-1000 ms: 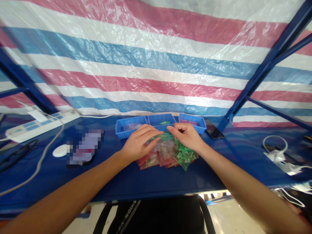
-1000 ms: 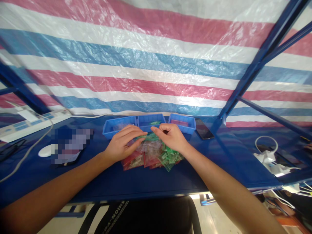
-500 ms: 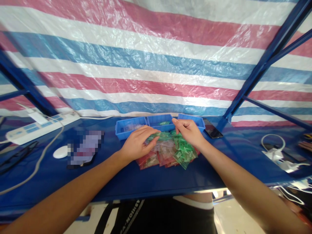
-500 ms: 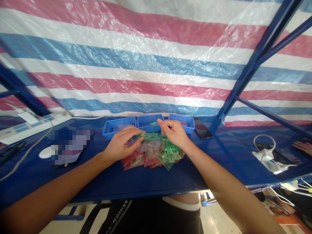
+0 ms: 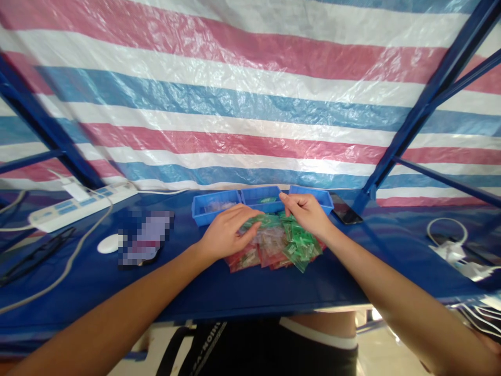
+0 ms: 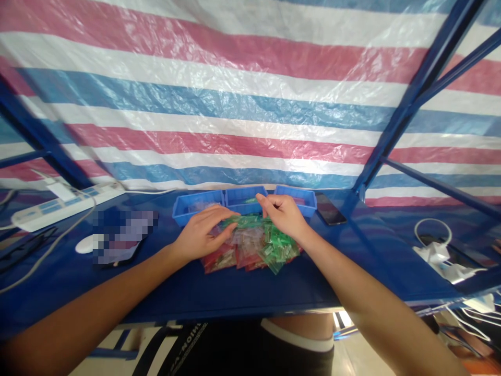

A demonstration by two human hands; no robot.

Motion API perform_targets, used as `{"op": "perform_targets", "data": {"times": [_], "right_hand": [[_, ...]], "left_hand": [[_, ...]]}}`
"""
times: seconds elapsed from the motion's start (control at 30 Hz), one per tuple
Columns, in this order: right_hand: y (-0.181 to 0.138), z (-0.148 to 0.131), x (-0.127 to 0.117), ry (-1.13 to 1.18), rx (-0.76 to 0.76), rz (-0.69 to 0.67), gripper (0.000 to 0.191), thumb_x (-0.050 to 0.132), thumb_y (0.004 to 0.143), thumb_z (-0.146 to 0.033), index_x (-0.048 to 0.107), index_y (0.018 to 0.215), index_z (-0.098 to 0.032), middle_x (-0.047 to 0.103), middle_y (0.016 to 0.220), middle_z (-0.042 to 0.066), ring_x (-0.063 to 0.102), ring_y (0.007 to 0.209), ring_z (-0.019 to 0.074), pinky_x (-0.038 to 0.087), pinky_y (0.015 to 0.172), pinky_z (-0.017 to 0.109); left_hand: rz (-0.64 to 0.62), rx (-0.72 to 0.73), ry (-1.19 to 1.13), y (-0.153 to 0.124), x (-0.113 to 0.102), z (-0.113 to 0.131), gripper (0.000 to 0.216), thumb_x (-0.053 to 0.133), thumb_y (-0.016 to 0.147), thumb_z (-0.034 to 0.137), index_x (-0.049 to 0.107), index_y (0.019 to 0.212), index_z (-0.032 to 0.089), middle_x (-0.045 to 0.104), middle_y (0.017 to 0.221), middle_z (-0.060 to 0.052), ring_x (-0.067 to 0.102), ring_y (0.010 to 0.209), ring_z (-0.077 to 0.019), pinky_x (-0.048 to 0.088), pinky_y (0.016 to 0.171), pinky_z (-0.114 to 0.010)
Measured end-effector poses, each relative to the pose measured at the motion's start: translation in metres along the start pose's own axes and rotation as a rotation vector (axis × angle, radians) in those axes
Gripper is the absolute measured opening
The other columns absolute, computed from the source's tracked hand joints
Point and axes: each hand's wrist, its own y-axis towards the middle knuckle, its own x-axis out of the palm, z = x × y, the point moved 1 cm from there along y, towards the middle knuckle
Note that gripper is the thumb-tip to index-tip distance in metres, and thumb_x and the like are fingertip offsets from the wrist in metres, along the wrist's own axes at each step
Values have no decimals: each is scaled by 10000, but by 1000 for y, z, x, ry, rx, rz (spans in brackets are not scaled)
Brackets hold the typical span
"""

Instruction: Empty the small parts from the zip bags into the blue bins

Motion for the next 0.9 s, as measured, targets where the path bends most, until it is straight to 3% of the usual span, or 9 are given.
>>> {"op": "perform_targets", "data": {"times": [0.3,0.63,0.77,0.9], "right_hand": [[-1,0,-2,2,-3,11,677,547,1018,-726,649,599,-204,442,523,-20,403,530,138,321,580,319],[0,4,-1,-24,-18,15,661,542,1025,-715,682,630,-203,504,560,-8,450,561,149,356,599,323],[0,1,0,61,-52,28,485,623,1006,-670,734,893,-211,644,763,13,550,676,167,423,629,311],[-2,-4,3,148,-114,-86,415,792,926,-555,715,1191,-245,760,1040,52,704,925,226,556,793,346]], "left_hand": [[9,16,21,4,-5,2,222,655,1027,228,699,1239,180,799,1087,-109,744,1021,-240,601,945,-403],[-3,-22,18,1,-1,-1,267,646,1033,253,686,1288,187,790,1130,-108,743,1036,-240,598,961,-400],[4,-158,21,-3,1,-3,477,650,1032,312,559,1486,199,764,1125,-85,748,1000,-225,600,958,-381],[-24,-246,-29,-4,3,-2,560,627,1037,355,464,1554,215,757,1097,-67,748,971,-223,611,917,-360]]}}
